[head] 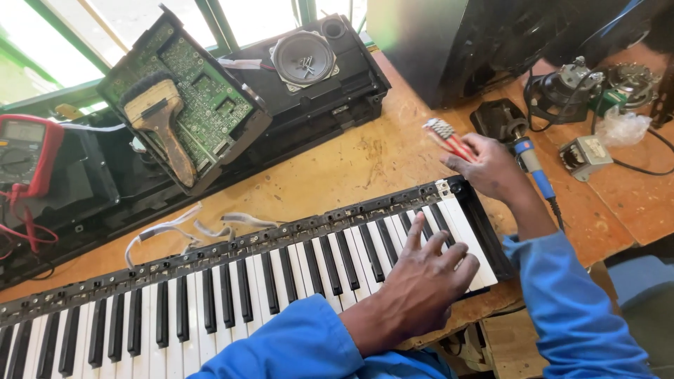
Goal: Disassembling an electronic keyboard by removing screws and internal components for repair
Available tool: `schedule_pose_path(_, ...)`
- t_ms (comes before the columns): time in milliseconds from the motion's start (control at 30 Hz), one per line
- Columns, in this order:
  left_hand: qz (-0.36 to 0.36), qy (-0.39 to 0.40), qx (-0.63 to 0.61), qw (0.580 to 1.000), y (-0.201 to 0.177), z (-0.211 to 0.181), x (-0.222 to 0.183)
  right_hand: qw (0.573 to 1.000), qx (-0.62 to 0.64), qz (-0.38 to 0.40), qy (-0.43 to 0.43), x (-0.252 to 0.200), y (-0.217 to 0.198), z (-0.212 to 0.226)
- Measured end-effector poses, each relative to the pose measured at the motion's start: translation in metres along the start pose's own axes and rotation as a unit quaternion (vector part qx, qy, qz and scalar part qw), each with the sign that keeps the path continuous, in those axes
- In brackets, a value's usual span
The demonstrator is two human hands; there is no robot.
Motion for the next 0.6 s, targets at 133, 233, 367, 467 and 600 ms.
schedule_pose_path(133, -0.005, 0.014, -0.018, 1.0, 0.008, 0.006, 0.0, 0.999, -0.041, -0.006, 0.029, -0.046, -0.006, 0.016)
schedule_pose_path(233, 0.028, 0.009, -0.075, 0.997, 0.017, 0.014, -0.001, 0.983, -0.031, 0.076, 0.162, -0.08, 0.006, 0.021)
schedule_pose_path(367, -0.006, 0.025, -0.084, 0.996, 0.031, 0.015, -0.009, 0.987, -0.05, 0.071, 0.135, -0.085, 0.019, 0.007)
schedule_pose_path(467, -0.006, 0.027, -0.061, 0.998, 0.032, 0.015, -0.011, 0.99, -0.027, 0.06, 0.127, -0.079, 0.025, -0.005)
schedule_pose_path(600, -0.003, 0.031, -0.075, 0.997, 0.033, 0.014, -0.011, 0.993, 0.044, 0.077, 0.081, -0.075, 0.034, -0.009)
Point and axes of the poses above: each hand's wrist, its own x-axis towards the middle knuckle, its own y-axis out of the palm, z = x × y, the point moved 5 cm from there along x, towards the middle knuckle, and after that the axes turned 15 degrees about z, right-handed, at the moved point
